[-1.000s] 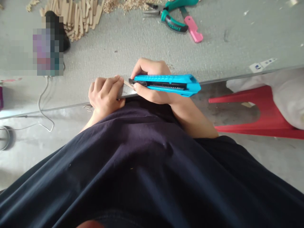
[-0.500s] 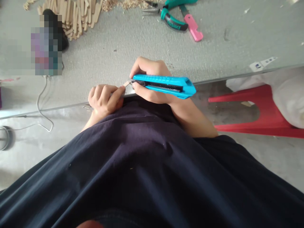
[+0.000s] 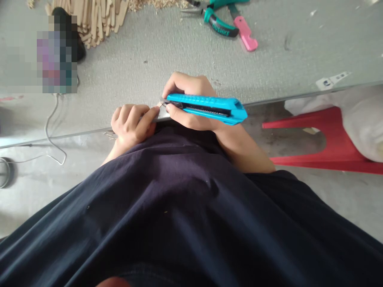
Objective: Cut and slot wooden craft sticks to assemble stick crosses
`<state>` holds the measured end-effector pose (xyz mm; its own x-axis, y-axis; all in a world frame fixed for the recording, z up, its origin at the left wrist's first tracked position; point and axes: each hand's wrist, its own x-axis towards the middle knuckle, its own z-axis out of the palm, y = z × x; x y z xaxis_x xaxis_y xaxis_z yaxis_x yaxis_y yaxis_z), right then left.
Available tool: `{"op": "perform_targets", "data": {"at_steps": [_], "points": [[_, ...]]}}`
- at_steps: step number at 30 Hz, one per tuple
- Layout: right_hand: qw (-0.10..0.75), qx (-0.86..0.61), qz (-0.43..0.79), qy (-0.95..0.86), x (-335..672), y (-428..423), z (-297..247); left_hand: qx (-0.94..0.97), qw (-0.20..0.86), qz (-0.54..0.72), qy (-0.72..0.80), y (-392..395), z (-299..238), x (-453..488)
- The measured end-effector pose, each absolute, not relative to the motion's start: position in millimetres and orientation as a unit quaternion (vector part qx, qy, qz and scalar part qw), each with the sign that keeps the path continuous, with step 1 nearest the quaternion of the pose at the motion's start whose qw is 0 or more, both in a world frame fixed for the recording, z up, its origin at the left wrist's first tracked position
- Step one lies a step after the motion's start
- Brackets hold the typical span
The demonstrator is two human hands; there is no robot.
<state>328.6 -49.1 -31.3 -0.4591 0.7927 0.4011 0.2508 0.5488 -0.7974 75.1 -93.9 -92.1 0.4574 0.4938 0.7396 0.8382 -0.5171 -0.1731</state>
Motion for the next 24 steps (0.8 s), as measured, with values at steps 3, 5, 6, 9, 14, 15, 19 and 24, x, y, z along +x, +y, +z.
{"op": "perform_targets", "data": {"at_steps": [3,5,6,9,14,15,19,24], "points": [[0.403,-0.326,0.333,-0.788,329,-49,-31,-0.806,0.287,-0.327,-0.402,-94,-90,77],[0.403,-0.323,0.324,-0.793,329,-48,-32,-0.806,0.278,-0.328,-0.408,-94,-92,76],[0.407,-0.319,0.318,-0.795,328,-48,-33,-0.808,0.265,-0.324,-0.415,-94,-93,76],[0.422,-0.3,0.296,-0.803,326,-47,-35,-0.817,0.204,-0.302,-0.447,-95,-100,73],[0.417,-0.312,0.279,-0.807,319,-49,-33,-0.814,0.165,-0.293,-0.473,-94,-108,71],[0.416,-0.312,0.282,-0.806,317,-50,-31,-0.814,0.17,-0.295,-0.471,-94,-107,71],[0.417,-0.301,0.293,-0.806,314,-51,-29,-0.809,0.23,-0.299,-0.451,-93,-101,75],[0.414,-0.321,0.318,-0.79,315,-51,-33,-0.802,0.255,-0.327,-0.429,-92,-94,78]]}}
